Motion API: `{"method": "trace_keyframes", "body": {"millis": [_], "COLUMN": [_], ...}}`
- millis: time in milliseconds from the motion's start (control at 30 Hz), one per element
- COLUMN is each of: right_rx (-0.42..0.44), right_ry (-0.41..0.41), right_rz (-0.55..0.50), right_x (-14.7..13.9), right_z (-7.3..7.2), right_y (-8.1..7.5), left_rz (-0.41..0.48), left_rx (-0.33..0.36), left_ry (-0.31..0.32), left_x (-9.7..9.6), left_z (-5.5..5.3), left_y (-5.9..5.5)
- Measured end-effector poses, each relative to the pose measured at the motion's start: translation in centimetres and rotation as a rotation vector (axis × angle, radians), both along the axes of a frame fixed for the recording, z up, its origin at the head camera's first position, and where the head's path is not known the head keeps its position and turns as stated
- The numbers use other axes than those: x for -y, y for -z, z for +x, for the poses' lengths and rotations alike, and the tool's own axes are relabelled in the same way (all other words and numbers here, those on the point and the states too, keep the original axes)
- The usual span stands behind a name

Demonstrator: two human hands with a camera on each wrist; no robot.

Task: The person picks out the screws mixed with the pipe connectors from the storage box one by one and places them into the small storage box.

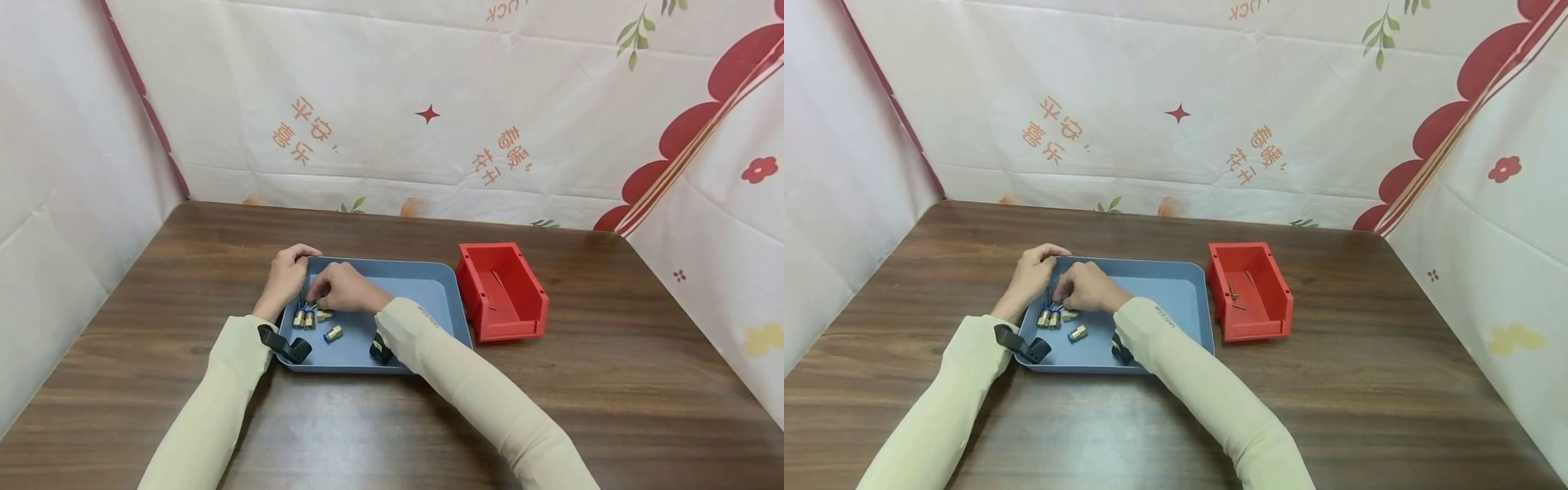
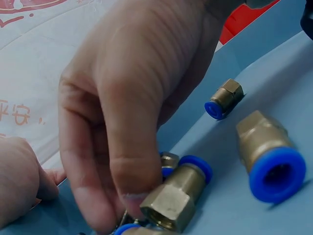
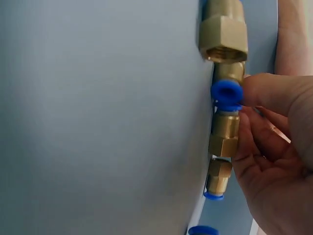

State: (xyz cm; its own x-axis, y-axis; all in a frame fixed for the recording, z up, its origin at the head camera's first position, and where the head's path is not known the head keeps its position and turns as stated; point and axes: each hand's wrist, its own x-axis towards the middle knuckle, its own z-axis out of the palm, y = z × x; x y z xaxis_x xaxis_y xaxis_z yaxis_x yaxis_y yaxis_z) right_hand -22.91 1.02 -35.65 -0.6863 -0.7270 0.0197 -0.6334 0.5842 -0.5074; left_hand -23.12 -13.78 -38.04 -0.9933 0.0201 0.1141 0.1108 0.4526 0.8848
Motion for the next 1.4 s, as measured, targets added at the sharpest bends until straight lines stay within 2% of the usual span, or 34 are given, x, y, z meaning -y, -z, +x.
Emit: {"method": "trace_keyframes", "body": {"millis": [267,533,767,1000,1400], "right_rx": [0.024,0.035,0.023,0.001,0.003], "right_ry": [0.022,0.103,0.186,0.255,0.31], "right_rz": [-0.049,-0.119,-0.125,-0.126,-0.154], "right_x": [-0.5,-1.3,-2.7,-4.3,-7.8], "right_z": [0.0,0.0,0.1,0.4,0.7], "right_y": [0.0,-0.1,-0.4,-1.4,-2.4], "left_rz": [0.002,0.003,0.002,-0.009,0.002], "left_rx": [0.005,0.005,0.026,0.02,0.023], "left_ry": [-0.006,-0.016,-0.02,-0.027,-0.015], "left_x": [0.0,-0.1,-0.2,-0.1,-0.2], "left_z": [0.0,0.0,-0.1,-0.2,0.0], "left_y": [-0.1,-0.1,0.1,0.0,0.0]}}
